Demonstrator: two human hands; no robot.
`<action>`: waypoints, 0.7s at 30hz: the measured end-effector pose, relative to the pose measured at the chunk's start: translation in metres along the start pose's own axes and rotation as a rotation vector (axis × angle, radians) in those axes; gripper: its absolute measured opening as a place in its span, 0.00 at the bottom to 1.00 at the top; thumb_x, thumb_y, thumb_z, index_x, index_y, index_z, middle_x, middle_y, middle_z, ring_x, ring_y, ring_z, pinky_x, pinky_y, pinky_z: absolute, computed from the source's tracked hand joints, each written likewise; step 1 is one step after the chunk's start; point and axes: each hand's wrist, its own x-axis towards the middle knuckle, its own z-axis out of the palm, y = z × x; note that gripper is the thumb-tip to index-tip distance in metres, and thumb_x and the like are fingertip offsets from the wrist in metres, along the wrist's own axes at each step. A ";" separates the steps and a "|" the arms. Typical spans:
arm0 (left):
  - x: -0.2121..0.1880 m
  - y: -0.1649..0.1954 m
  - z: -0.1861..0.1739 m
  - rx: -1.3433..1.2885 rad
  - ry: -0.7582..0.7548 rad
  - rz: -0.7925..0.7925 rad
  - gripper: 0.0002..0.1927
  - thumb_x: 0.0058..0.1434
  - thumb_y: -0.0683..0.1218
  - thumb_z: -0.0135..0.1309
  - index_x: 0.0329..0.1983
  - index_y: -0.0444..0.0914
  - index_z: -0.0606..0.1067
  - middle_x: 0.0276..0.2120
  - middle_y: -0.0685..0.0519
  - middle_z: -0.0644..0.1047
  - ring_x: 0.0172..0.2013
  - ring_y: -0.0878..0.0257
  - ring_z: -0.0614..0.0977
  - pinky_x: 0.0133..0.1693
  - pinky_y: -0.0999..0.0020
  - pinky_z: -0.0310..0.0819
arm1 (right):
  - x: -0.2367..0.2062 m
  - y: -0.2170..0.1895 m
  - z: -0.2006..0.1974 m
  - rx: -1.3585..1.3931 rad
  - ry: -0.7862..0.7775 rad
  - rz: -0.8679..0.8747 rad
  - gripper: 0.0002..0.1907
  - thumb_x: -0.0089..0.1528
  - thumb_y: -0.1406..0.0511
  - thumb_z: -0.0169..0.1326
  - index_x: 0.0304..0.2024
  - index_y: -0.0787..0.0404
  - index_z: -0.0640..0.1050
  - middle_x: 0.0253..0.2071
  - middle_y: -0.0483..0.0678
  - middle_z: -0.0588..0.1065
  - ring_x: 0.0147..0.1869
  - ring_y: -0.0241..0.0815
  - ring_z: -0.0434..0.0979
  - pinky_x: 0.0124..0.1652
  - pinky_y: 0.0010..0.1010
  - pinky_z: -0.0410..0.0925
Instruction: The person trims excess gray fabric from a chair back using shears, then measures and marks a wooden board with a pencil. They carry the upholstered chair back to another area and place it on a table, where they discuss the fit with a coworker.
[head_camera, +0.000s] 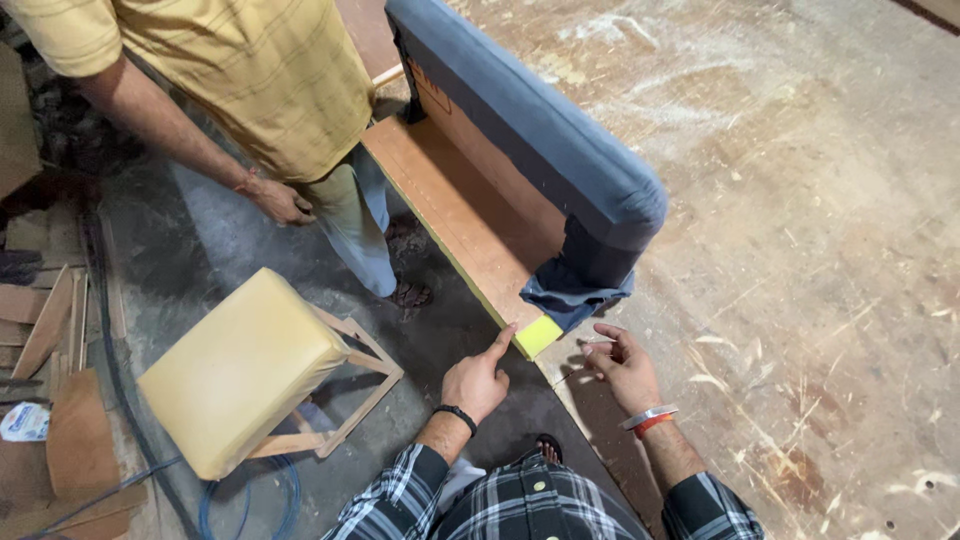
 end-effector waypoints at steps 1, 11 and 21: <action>-0.001 0.000 -0.001 0.004 0.003 0.002 0.45 0.55 0.44 0.53 0.74 0.66 0.55 0.32 0.41 0.81 0.34 0.41 0.83 0.38 0.43 0.77 | -0.002 -0.007 0.004 -0.047 -0.001 -0.052 0.29 0.61 0.67 0.61 0.65 0.60 0.72 0.35 0.46 0.79 0.34 0.34 0.78 0.33 0.27 0.71; 0.007 -0.004 -0.020 -0.003 -0.092 0.111 0.43 0.56 0.46 0.55 0.74 0.65 0.58 0.29 0.42 0.81 0.33 0.43 0.83 0.39 0.45 0.78 | -0.033 -0.074 0.071 -0.931 -0.161 -0.065 0.41 0.57 0.48 0.60 0.72 0.31 0.61 0.27 0.53 0.80 0.34 0.52 0.82 0.40 0.43 0.73; 0.087 -0.042 -0.076 -0.444 -0.159 0.349 0.45 0.56 0.53 0.61 0.75 0.49 0.55 0.56 0.40 0.66 0.57 0.46 0.68 0.57 0.44 0.64 | -0.048 -0.089 0.120 -0.824 0.105 0.369 0.33 0.60 0.47 0.55 0.69 0.30 0.66 0.21 0.46 0.82 0.31 0.40 0.86 0.43 0.36 0.75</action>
